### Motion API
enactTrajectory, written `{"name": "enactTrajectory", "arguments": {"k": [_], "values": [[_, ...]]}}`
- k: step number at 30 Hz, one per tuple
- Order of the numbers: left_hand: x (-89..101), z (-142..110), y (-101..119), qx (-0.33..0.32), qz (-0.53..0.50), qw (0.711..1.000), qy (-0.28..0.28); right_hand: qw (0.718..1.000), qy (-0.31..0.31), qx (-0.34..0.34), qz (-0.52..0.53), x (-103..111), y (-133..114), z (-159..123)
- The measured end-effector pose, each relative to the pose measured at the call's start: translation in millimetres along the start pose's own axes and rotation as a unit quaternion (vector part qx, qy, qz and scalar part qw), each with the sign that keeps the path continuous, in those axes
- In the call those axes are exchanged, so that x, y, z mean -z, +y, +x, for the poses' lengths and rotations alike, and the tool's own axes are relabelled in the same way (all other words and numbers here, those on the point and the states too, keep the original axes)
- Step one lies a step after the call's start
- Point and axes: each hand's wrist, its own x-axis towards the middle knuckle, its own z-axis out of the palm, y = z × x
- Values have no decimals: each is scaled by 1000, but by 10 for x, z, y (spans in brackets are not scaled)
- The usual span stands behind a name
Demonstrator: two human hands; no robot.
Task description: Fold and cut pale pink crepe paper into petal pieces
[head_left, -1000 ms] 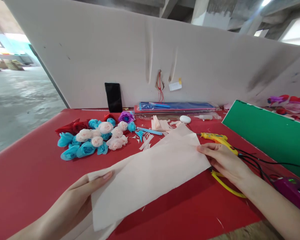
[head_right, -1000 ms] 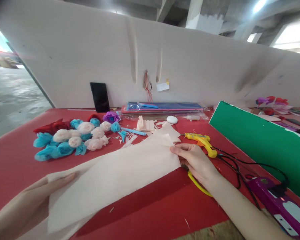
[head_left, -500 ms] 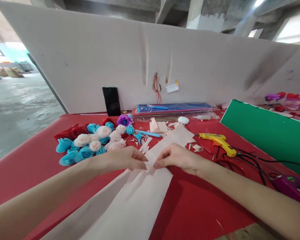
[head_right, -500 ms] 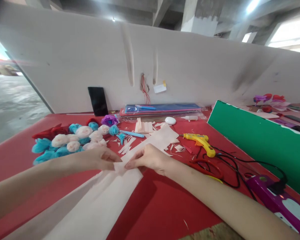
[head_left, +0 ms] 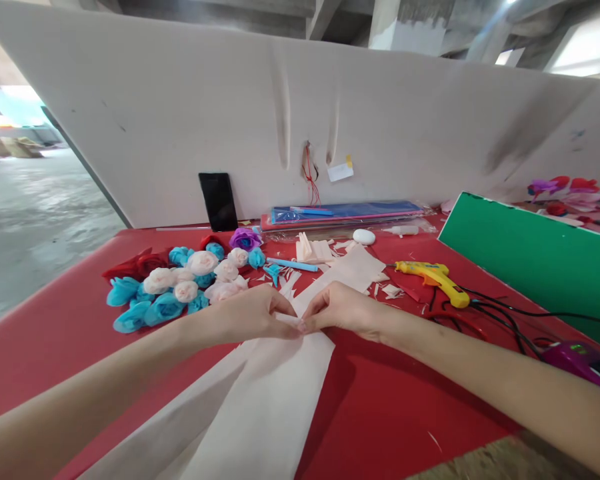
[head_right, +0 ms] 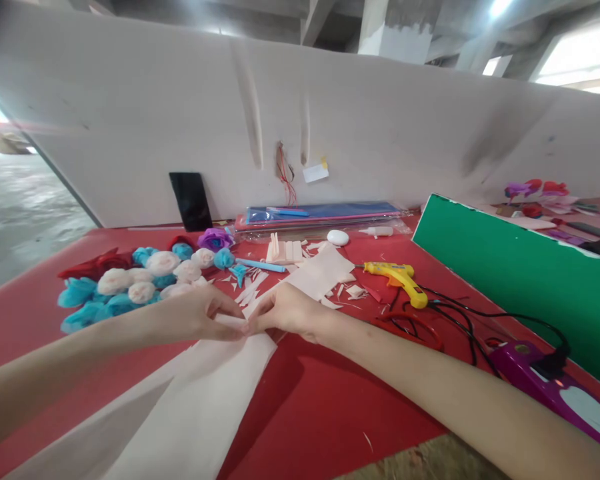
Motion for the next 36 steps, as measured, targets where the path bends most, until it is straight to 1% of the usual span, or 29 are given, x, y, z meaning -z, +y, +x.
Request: {"name": "enactTrajectory", "arguments": {"k": [4,8,12,14,15,17,19,20,22,24,26,30,33,36], "values": [[64,-6,3,-12,-44,999,-12,1000,-7,4,-22,13,-39,-19],[106,-41,-27,-21,-110,993,-23,999,-15,6,-42,36,-78,-67],[167,-86,-138,-12,-166,986,-25,997,-44,-13,-67,161,-96,-186],[217,-108,-210,-4,-187,982,-12,994,-59,-24,-89,253,-115,-262],[239,-117,-240,-1,-194,981,-2,993,-55,-22,-100,292,-128,-295],[264,-126,-280,1,-199,980,18,993,-18,6,-112,332,-155,-331],[253,-124,-283,-3,-195,980,28,992,30,53,-110,307,-168,-317],[234,-120,-274,-6,-191,981,29,991,43,75,-107,272,-162,-294],[183,-112,-249,-12,-182,983,28,989,39,102,-103,176,-127,-229],[132,-107,-234,-17,-173,985,25,988,24,112,-106,79,-69,-162],[94,-105,-245,-22,-161,986,30,987,25,116,-112,3,-16,-116],[72,-104,-310,-33,-131,988,80,979,62,138,-137,-72,-7,-75],[88,-102,-324,-77,-125,984,103,970,78,161,-165,-91,-70,-42],[120,-93,-291,-124,-79,985,91,962,67,176,-196,-103,-133,4]]}}
